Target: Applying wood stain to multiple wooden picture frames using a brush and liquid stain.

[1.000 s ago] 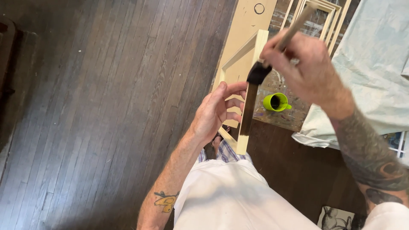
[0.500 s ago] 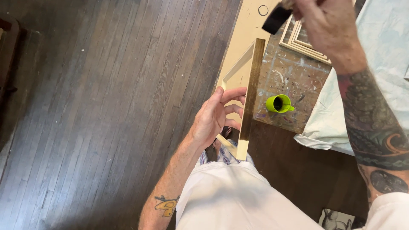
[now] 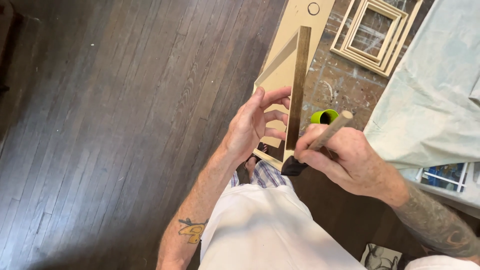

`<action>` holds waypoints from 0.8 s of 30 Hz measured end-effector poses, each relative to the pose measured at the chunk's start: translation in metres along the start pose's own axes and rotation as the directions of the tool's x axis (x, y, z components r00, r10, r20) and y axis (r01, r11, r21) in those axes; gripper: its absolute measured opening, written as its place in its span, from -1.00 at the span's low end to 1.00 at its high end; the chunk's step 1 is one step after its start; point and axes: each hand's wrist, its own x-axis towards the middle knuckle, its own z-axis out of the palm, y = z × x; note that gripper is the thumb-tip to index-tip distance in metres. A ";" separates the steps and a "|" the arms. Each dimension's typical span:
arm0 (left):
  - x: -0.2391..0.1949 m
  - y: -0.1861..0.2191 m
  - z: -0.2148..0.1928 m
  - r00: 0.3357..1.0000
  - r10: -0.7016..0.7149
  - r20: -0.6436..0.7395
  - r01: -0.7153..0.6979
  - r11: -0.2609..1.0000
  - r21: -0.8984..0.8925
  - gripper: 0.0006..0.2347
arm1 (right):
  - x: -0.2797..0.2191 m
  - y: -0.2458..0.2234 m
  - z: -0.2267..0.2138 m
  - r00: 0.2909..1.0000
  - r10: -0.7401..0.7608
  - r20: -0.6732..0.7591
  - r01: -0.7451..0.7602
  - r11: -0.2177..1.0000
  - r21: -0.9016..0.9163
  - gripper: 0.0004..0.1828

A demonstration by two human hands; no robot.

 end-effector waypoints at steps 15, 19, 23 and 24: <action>0.000 -0.010 -0.001 1.000 0.005 0.025 -0.004 0.999 -0.038 -0.44 | 0.000 -0.004 0.002 0.997 -0.073 -0.017 0.072 0.997 -0.036 -0.79; 0.000 -0.010 0.000 1.000 0.001 0.020 0.000 0.999 -0.044 -0.43 | -0.009 -0.003 -0.003 0.997 0.007 -0.082 -0.008 1.000 -0.019 -0.76; -0.001 -0.009 0.001 1.000 0.006 0.024 -0.005 0.999 -0.046 -0.44 | -0.009 -0.003 0.002 0.999 -0.026 -0.048 0.027 1.000 0.012 -0.77; -0.001 -0.008 0.001 1.000 0.008 0.028 -0.007 0.999 -0.040 -0.44 | -0.009 0.000 0.003 0.999 -0.012 -0.052 0.011 1.000 -0.016 -0.76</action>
